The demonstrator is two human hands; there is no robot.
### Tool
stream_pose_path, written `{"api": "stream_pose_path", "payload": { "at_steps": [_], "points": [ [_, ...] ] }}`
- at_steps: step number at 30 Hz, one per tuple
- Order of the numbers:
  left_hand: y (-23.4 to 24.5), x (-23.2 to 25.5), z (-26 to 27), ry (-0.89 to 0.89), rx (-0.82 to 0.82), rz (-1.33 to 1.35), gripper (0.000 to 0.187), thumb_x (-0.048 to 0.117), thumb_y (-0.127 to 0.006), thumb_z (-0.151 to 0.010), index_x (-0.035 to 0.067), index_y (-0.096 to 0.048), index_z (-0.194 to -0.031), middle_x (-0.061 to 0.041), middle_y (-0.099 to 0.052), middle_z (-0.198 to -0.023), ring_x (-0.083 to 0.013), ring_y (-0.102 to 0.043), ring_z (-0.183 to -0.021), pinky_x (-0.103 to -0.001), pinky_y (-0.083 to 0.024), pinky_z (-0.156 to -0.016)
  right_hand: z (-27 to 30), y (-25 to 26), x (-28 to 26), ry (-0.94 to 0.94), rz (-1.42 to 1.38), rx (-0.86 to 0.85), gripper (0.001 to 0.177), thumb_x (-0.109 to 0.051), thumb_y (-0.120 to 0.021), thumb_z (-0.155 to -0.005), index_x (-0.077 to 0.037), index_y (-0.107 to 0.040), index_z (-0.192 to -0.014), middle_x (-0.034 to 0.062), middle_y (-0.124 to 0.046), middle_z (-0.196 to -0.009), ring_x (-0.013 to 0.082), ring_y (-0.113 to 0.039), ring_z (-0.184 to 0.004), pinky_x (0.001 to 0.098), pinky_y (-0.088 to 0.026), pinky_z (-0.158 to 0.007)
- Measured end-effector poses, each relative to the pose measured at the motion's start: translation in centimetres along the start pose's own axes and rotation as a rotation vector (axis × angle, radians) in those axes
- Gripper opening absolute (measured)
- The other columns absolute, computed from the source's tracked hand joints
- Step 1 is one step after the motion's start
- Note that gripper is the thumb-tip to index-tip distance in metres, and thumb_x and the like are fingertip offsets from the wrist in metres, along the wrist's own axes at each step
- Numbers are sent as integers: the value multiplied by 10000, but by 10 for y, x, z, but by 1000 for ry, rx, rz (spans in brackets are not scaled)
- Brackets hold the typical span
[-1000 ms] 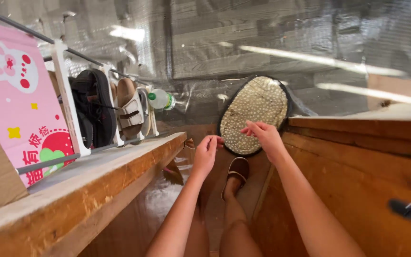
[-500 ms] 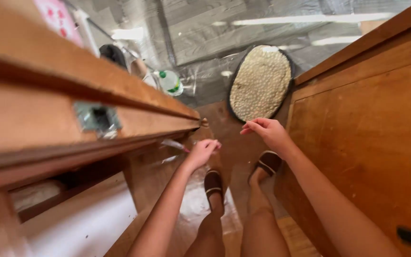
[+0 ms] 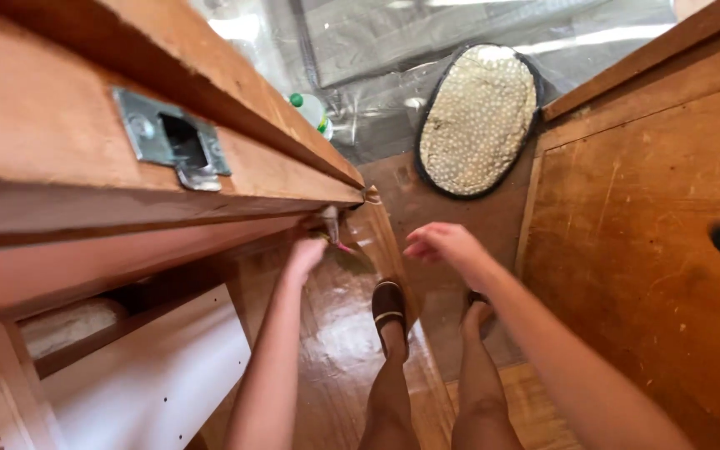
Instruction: Sweep the floor in a narrow hallway or entryway using a small broom and dustpan.
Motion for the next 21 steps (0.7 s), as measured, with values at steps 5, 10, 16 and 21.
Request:
{"api": "stream_pose_path", "payload": {
  "at_steps": [5, 10, 16, 21],
  "points": [
    [-43, 75, 49, -34, -108, -92, 305, 311, -665, -977, 39, -699, -1110, -172, -737, -990, -334, -713, -901, -434, -560, -784, 8, -61, 25, -320, -318, -32, 445, -431, -516, -1012, -89, -637, -1269, 126, -754, -1106, 233, -692, -991, 405, -551, -868],
    [-78, 111, 57, -200, 57, -278, 334, 291, -615, -986, 48, -610, -1216, -195, -715, -1094, -383, -680, -970, -457, -535, -802, -18, -52, 54, -381, -684, 112, 514, -472, -401, -1008, -186, -392, -1435, 195, -640, -1347, 323, -636, -1145, 515, -523, -946],
    [-120, 75, -13, -233, -84, -164, 334, 267, -657, -901, 13, -639, -1118, -185, -720, -1030, -339, -714, -950, -419, -557, -834, -73, 68, 88, -148, -526, 489, 379, -311, -549, -989, -116, -595, -1311, 88, -686, -1198, 234, -663, -1018, 443, -547, -872],
    [-177, 42, -72, -137, -176, -240, 260, 272, -647, -877, 52, -752, -970, -189, -761, -981, -341, -737, -942, -418, -570, -860, -107, 102, 93, -79, -128, 448, 285, -304, -545, -982, -134, -757, -1067, 0, -775, -1031, 112, -662, -943, 311, -493, -819]
  ]
}}
Point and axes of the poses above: each hand's wrist, its own z-axis away from the middle knuckle, its own y-axis out of the back of the hand, x = y × z, the point moved 2 cm from there along -z, towards the middle knuckle
